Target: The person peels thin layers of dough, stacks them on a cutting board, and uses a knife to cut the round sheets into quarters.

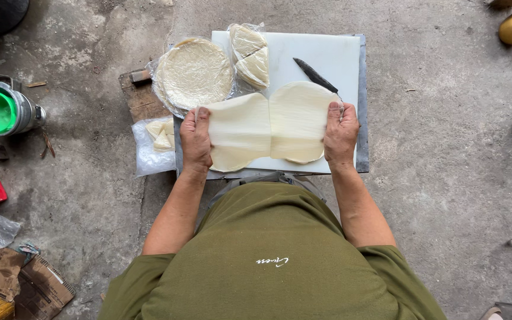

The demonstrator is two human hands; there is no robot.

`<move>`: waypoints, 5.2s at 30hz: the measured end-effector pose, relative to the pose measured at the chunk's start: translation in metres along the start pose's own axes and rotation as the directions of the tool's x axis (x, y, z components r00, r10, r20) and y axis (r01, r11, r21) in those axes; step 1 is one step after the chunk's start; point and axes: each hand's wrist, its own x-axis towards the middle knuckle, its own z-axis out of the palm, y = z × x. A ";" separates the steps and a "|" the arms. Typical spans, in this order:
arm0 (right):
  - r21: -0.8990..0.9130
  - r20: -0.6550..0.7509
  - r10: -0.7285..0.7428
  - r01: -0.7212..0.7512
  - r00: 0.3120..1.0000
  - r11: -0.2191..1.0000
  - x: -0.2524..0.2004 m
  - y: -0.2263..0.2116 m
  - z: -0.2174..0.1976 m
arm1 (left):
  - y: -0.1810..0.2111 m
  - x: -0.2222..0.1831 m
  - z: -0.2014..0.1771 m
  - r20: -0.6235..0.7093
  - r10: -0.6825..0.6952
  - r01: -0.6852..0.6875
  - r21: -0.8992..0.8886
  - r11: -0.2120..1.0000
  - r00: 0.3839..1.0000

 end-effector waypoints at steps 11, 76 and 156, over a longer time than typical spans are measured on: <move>-0.460 -0.201 -0.222 0.108 0.954 0.881 0.012 0.058 -0.064 | 0.022 -0.005 -0.060 -0.043 0.205 -0.180 0.331 0.926 0.978; 0.037 0.358 0.425 -0.467 0.832 0.884 0.020 0.091 -0.035 | -0.098 0.018 0.053 0.246 -0.354 0.234 0.410 0.882 0.902; -0.651 0.709 0.160 0.549 0.687 0.525 -0.019 0.056 0.113 | -0.092 0.044 -0.104 0.253 0.193 -0.288 0.941 0.180 0.948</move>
